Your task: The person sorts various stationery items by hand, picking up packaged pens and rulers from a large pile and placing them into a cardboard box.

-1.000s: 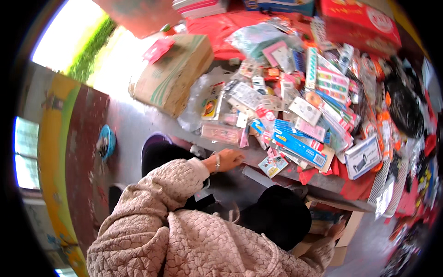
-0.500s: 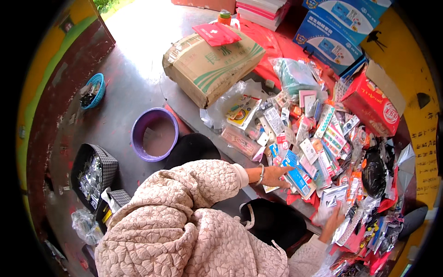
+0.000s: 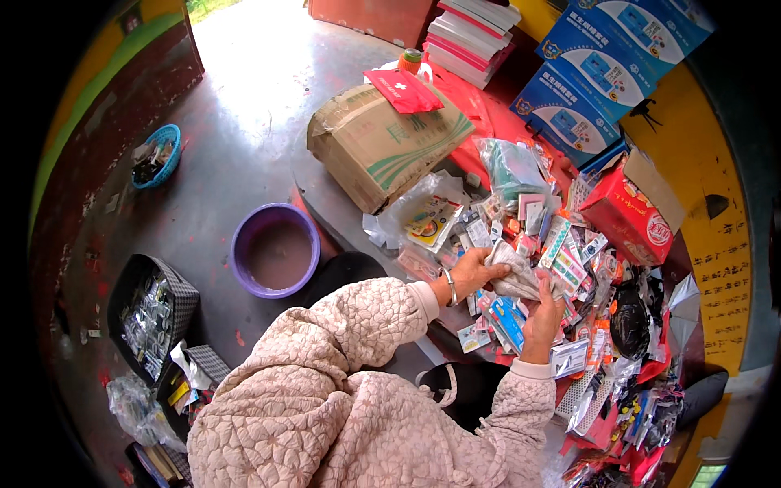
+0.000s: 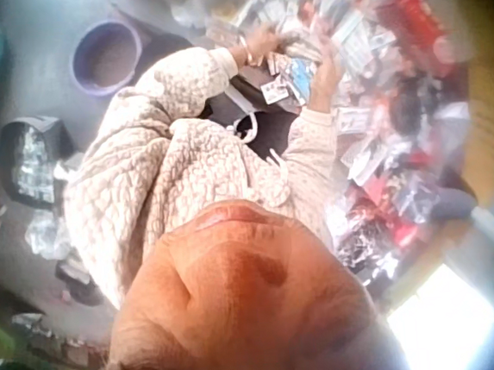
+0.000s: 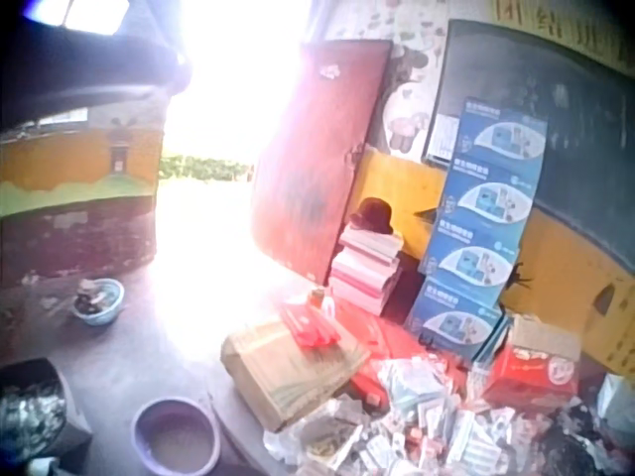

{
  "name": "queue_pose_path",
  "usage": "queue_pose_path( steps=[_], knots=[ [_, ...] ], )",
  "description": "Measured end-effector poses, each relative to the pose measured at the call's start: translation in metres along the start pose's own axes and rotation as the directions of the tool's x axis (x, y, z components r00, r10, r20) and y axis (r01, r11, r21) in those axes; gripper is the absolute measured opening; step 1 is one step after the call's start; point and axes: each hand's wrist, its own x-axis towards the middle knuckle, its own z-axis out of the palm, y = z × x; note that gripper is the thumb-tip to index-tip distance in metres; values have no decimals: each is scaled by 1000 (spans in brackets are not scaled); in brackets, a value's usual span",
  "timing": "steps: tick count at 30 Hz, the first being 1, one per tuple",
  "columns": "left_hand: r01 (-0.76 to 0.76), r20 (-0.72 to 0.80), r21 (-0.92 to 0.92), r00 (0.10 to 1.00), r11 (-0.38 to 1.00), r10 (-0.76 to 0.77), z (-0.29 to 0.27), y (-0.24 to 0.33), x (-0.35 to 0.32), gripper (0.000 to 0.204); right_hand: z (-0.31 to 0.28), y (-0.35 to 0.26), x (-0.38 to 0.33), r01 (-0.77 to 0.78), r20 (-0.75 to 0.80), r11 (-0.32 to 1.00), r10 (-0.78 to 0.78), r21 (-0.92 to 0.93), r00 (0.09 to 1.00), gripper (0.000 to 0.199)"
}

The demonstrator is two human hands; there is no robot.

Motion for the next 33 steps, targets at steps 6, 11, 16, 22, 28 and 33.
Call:
queue_pose_path(
  steps=[6, 11, 16, 22, 28, 33],
  knots=[
    [-526, 122, 568, 815, 633, 567, -28, 55, -26, 20, 18, -3, -19, -114, 17, 990, 113, 83, 993, 23],
    [-548, 94, 483, 808, 683, 582, -99, 104, -79, 31, 71, -17, -34, -28, 225, 999, 21, 30, 974, 17],
    [-254, -337, 406, 852, 878, 402, -187, 158, -168, 33, 71, -12, -25, -131, 210, 989, 113, 73, 971, 13],
    [185, -683, 369, 718, 911, 131, -312, 87, -220, 33, 26, 11, -20, -278, 122, 960, 273, 26, 954, 10],
    [392, -840, 103, 527, 914, -131, -380, 8, -232, 31, -27, 23, -23, -310, 62, 950, 311, -29, 948, 11],
    [482, -874, 253, 486, 839, -16, -442, -27, -238, 15, -35, 45, -20, -312, 57, 946, 317, -84, 947, 17]
  ],
)
